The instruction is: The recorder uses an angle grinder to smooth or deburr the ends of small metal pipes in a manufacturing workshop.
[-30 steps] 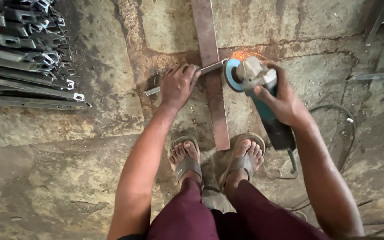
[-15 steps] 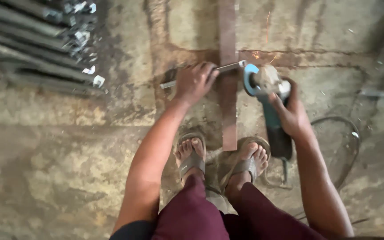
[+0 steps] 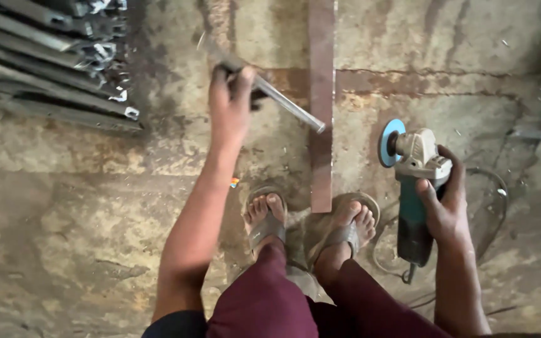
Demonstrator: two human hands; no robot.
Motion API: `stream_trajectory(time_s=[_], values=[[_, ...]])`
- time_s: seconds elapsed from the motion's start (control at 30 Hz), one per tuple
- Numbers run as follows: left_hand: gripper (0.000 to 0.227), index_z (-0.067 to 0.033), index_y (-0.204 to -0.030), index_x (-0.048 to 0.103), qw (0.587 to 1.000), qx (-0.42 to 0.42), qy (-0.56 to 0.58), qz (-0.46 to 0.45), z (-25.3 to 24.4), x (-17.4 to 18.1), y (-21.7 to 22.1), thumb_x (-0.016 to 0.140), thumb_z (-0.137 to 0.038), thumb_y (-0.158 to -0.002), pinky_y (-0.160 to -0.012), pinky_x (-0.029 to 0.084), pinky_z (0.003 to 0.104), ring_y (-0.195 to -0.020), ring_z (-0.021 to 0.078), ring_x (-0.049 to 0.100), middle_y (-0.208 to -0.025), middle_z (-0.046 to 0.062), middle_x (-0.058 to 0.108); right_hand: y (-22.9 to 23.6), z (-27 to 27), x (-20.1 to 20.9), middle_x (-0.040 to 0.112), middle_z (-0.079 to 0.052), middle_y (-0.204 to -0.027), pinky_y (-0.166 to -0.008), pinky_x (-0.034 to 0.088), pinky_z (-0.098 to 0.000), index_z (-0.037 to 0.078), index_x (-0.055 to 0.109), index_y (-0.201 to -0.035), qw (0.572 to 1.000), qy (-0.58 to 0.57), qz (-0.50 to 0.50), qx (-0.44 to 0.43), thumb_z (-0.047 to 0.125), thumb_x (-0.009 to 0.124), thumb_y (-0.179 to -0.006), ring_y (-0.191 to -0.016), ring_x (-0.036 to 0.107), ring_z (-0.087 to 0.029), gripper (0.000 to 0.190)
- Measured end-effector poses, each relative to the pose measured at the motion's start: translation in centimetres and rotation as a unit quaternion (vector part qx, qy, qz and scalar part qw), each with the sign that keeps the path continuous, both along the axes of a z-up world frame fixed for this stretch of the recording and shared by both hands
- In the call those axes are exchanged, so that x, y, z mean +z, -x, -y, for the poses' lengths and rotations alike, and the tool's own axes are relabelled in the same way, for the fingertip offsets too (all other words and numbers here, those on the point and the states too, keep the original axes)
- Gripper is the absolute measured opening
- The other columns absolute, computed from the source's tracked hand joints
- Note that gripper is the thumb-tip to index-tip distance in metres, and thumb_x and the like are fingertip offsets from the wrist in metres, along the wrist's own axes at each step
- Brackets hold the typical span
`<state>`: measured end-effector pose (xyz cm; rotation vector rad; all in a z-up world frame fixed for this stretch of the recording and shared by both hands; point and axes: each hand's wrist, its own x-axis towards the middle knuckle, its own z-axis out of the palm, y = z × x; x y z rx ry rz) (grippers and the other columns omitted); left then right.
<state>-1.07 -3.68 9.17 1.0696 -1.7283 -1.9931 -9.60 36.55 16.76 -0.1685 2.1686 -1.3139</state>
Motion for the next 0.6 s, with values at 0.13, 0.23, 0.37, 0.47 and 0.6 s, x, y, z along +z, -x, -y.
stream_trajectory(time_s=[0.13,0.23,0.37,0.47,0.6], values=[[0.031,-0.0033,-0.105,0.063,0.974,0.089,-0.166,0.125,-2.6,-2.4,-4.9,0.065,-0.034,-0.101,-0.047,0.055,0.028,-0.062,0.0157,0.074,-0.083,0.007,0.075,-1.2,0.1,-0.2,0.055,-0.013,-0.144,-0.113,0.042,-0.035,0.003,0.034,-0.16,0.998,0.042,0.021,-0.035,0.043,0.07,-0.101,-0.132,0.052,-0.021,0.08],[0.034,-0.0014,-0.1,0.066,0.974,0.068,-0.177,0.12,-5.5,-7.3,-10.3,0.064,-0.035,-0.104,-0.05,0.056,0.029,-0.059,0.0157,0.069,-0.078,0.006,0.07,-2.4,0.0,-0.6,0.054,-0.014,-0.142,-0.111,0.043,-0.0354,0.002,0.033,-0.159,0.996,0.034,0.052,-0.062,0.046,0.071,-0.098,-0.13,0.052,-0.022,0.083],[0.029,-0.0051,-0.104,0.068,0.991,-0.025,-0.003,0.135,-6.9,-3.0,-9.0,0.061,-0.033,-0.106,-0.06,0.06,0.03,-0.069,0.0145,0.07,-0.086,0.004,0.071,-2.5,0.1,-1.0,0.052,-0.016,-0.146,-0.116,0.041,-0.038,0.001,0.035,-0.16,1.0,0.013,0.016,-0.019,0.046,0.071,-0.098,-0.136,0.05,-0.024,0.084],[0.021,-0.0129,-0.117,0.069,0.922,-0.142,0.338,0.121,-6.6,0.3,-6.2,0.063,-0.026,-0.101,-0.082,0.055,0.038,-0.096,0.0195,0.069,-0.109,0.004,0.071,-2.3,0.5,-0.9,0.051,-0.018,-0.15,-0.119,0.04,-0.04,0.001,0.034,-0.16,1.0,0.013,-0.005,0.02,0.048,0.071,-0.098,-0.141,0.049,-0.025,0.086],[0.038,-0.0195,-0.136,0.062,0.813,-0.264,0.517,0.053,-6.0,-4.0,-4.8,0.07,-0.031,-0.1,-0.105,0.041,0.05,-0.119,0.0282,0.058,-0.128,0.007,0.064,-1.8,1.8,-0.2,0.05,-0.019,-0.149,-0.116,0.041,-0.0412,0.001,0.03,-0.16,0.999,-0.029,0.004,0.039,0.041,0.076,-0.091,-0.139,0.049,-0.027,0.091]])
